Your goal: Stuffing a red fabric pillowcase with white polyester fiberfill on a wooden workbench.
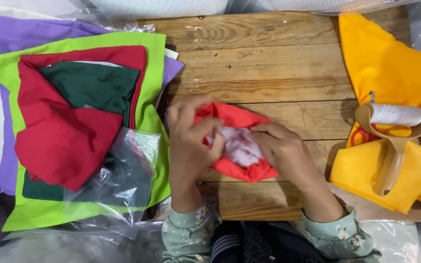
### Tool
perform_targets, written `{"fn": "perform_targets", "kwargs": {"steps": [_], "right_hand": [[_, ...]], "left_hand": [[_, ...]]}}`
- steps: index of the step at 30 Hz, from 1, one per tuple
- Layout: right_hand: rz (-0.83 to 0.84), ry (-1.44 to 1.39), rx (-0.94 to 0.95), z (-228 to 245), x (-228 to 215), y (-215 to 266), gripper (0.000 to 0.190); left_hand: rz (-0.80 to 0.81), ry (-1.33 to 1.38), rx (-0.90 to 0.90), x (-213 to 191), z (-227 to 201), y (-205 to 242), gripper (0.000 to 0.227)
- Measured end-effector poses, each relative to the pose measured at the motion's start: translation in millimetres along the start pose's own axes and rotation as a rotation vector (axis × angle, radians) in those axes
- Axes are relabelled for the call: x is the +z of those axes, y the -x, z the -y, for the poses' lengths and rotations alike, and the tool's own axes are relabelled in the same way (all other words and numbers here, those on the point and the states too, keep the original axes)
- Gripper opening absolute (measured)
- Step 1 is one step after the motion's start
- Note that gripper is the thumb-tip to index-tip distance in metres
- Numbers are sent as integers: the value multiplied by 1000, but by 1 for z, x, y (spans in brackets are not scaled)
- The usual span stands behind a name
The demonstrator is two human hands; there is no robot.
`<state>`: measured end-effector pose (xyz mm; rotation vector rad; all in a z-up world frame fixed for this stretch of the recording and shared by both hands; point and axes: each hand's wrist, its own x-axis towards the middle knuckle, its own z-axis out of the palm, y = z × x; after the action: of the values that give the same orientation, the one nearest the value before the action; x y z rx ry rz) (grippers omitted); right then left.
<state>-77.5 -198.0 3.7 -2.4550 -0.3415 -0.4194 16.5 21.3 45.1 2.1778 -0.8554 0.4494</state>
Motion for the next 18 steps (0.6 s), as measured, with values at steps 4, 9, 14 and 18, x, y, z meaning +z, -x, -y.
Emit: {"fn": "perform_targets", "kwargs": {"steps": [4, 9, 14, 18], "right_hand": [[-177, 180, -54, 6, -7, -8, 4], [143, 62, 409, -17, 0, 12, 28], [-107, 364, 401, -29, -2, 29, 17], [-213, 592, 255, -39, -4, 32, 22]], "left_hand": [[365, 350, 1, 31, -11, 11, 12], [713, -126, -240, 56, 5, 34, 69], [721, 8, -199, 51, -14, 26, 77], [668, -25, -146, 65, -28, 27, 56]]}}
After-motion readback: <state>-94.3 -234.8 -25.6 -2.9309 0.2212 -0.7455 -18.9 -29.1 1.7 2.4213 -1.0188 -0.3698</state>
